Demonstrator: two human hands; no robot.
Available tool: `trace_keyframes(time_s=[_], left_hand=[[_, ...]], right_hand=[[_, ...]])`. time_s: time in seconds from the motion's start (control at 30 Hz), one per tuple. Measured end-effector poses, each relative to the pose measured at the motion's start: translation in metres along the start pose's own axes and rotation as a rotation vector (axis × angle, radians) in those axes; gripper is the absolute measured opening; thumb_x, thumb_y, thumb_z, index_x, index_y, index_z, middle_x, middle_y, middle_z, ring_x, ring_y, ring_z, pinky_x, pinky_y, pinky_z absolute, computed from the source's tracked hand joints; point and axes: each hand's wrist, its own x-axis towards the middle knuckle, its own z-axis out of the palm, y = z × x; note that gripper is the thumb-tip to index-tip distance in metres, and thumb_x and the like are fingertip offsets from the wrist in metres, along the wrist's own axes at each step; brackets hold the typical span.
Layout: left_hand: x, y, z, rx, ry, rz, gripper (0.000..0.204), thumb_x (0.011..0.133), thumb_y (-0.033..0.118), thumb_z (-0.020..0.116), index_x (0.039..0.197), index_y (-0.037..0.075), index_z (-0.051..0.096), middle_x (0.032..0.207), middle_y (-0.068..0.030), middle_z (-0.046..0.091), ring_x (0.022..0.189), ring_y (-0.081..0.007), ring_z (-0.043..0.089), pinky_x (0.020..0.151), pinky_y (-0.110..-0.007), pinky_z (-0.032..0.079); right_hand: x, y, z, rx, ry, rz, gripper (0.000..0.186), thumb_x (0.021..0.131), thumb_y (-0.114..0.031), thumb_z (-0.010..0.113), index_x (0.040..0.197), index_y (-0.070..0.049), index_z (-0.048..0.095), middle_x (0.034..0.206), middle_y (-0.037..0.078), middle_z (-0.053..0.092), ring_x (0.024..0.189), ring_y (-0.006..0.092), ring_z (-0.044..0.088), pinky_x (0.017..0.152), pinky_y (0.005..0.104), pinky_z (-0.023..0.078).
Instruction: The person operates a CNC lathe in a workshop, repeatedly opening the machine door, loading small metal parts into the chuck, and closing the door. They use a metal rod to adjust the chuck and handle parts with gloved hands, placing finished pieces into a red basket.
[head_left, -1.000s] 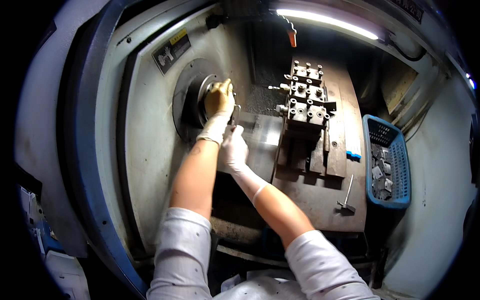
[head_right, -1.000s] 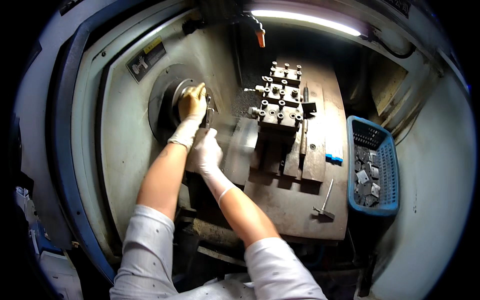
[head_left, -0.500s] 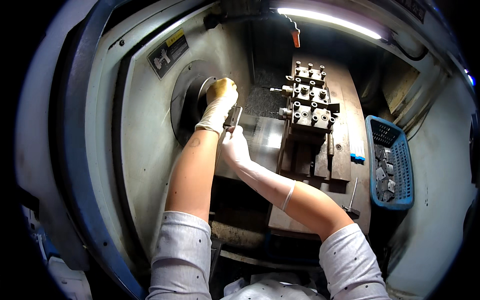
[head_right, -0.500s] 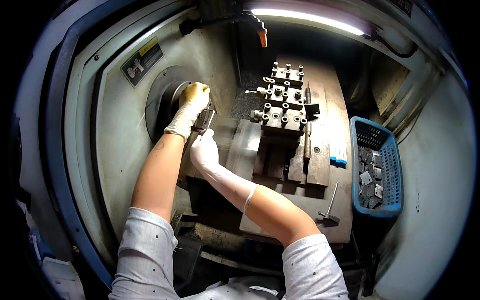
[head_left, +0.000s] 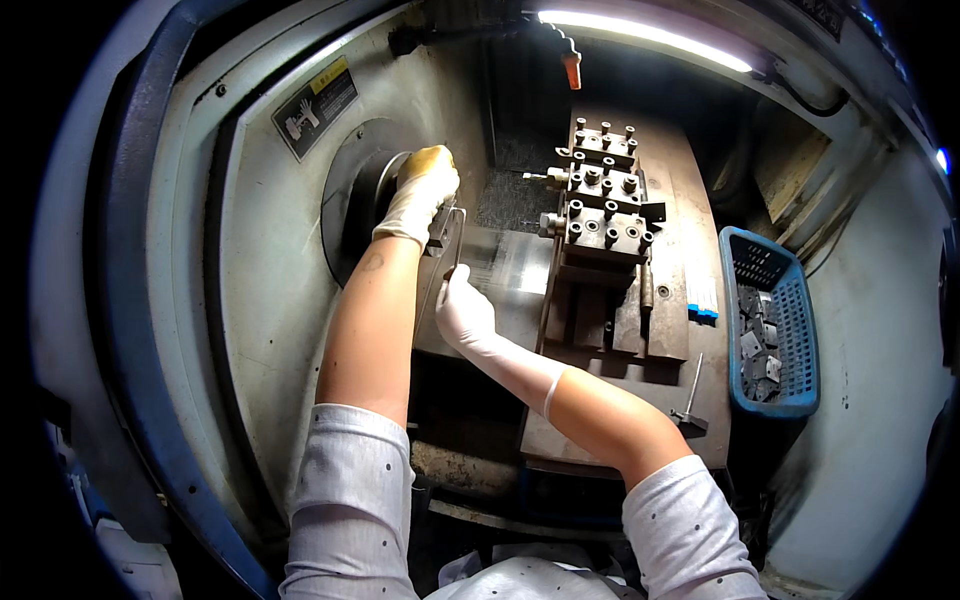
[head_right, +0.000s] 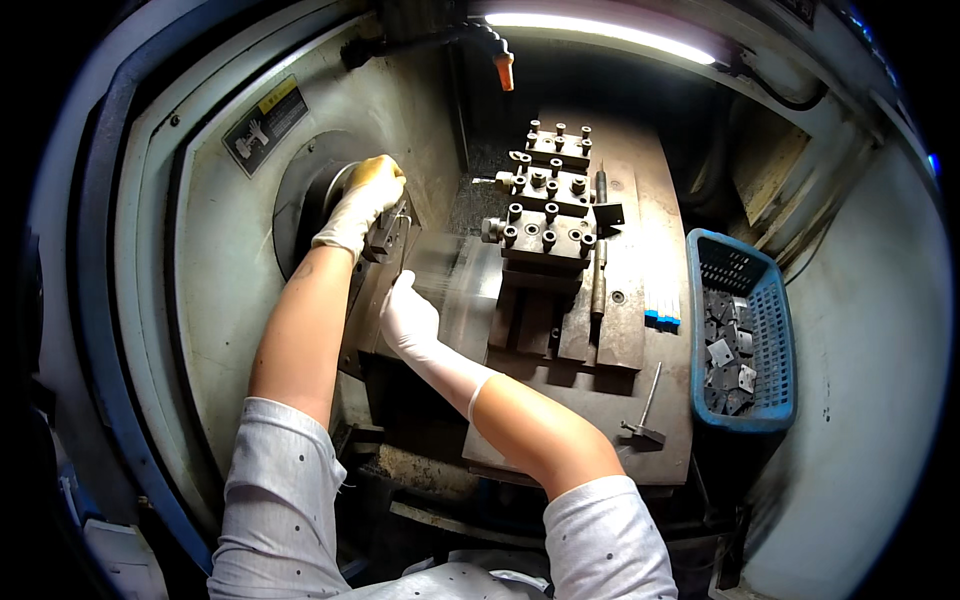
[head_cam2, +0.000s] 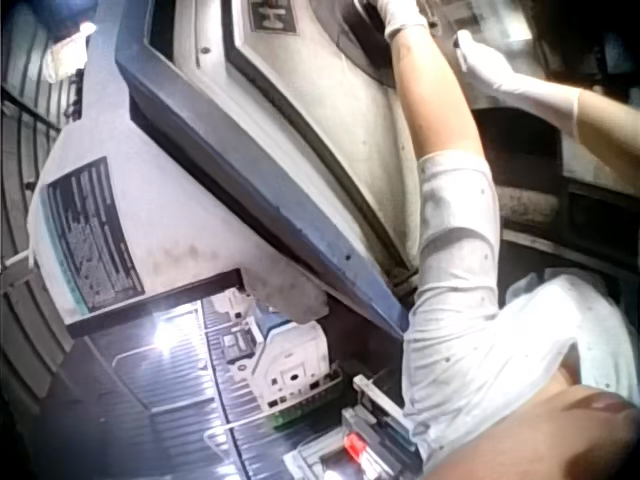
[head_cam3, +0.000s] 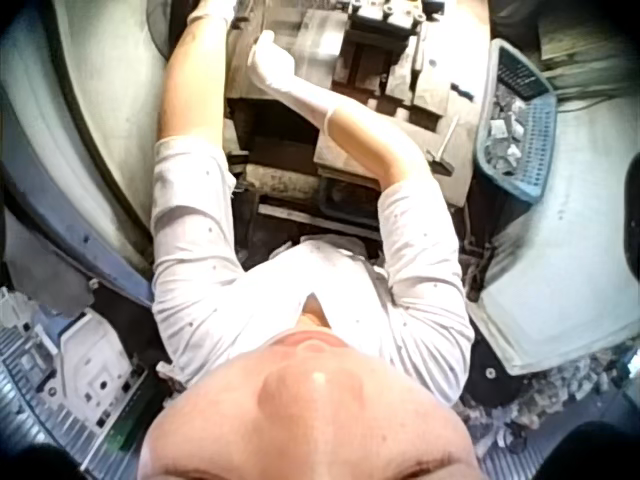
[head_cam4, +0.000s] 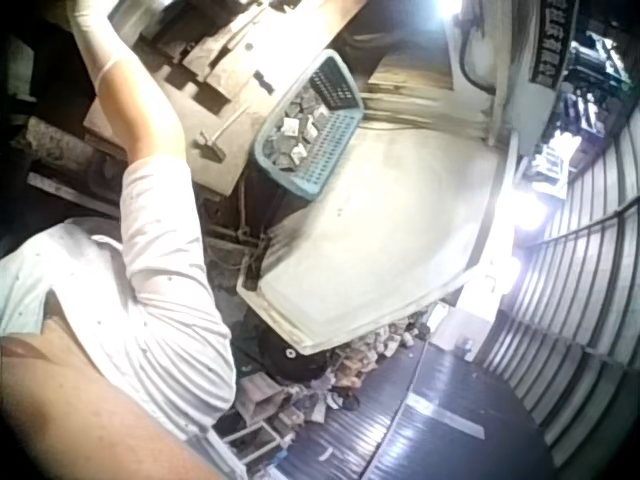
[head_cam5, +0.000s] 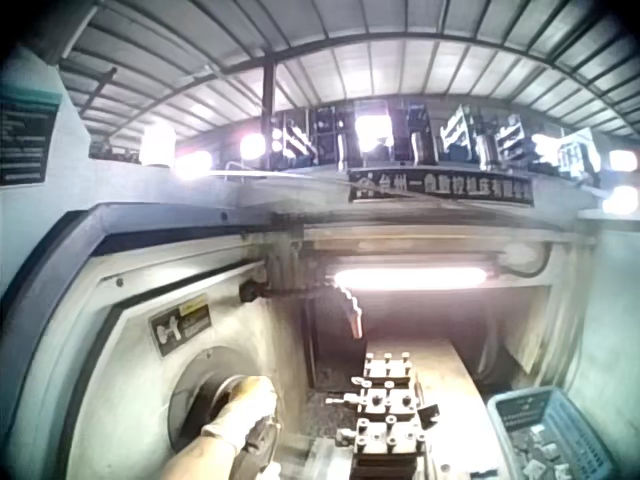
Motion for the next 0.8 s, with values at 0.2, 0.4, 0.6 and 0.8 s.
trace_keyframes(time_s=[0.2, 0.4, 0.6, 0.8], left_hand=[[0.022, -0.01, -0.002, 0.121, -0.09, 0.109, 0.016, 0.063, 0.013, 0.055, 0.073, 0.005, 0.064, 0.077, -0.0204, 0.059, 0.077, -0.0322, 0.059, 0.067, -0.037, 0.047], [0.025, 0.007, 0.017, 0.074, -0.032, 0.174, 0.016, 0.061, 0.013, 0.054, 0.071, 0.005, 0.064, 0.076, -0.0203, 0.058, 0.076, -0.0329, 0.058, 0.066, -0.037, 0.047], [0.016, -0.009, 0.0, 0.079, -0.066, 0.07, 0.018, 0.063, 0.012, 0.053, 0.075, 0.005, 0.063, 0.079, -0.0208, 0.058, 0.08, -0.0332, 0.058, 0.07, -0.037, 0.046], [0.005, -0.002, 0.001, 0.011, -0.009, -0.023, 0.018, 0.066, 0.015, 0.054, 0.08, 0.008, 0.064, 0.085, -0.0158, 0.06, 0.084, -0.0296, 0.058, 0.074, -0.036, 0.045]], right_hand=[[-0.003, -0.016, -0.001, 0.092, -0.055, -0.013, 0.022, 0.083, -0.014, 0.037, 0.098, 0.002, 0.036, 0.069, 0.021, 0.057, 0.071, 0.0363, 0.056, 0.062, 0.0406, 0.045], [0.034, 0.038, -0.002, -0.275, 0.011, 0.047, 0.019, 0.081, -0.013, 0.035, 0.09, 0.003, 0.042, 0.077, 0.021, 0.059, 0.072, 0.03, 0.06, 0.061, 0.0387, 0.047], [0.036, 0.015, -0.012, -0.264, -0.255, 0.031, 0.018, 0.076, -0.01, 0.045, 0.085, 0.003, 0.054, 0.084, 0.022, 0.058, 0.08, 0.0335, 0.058, 0.069, 0.039, 0.047], [0.065, 0.037, 0.009, -0.095, -0.002, 0.237, 0.022, 0.081, -0.016, 0.04, 0.086, 0.0, 0.053, 0.083, 0.022, 0.058, 0.081, 0.0352, 0.057, 0.071, 0.0417, 0.045]])
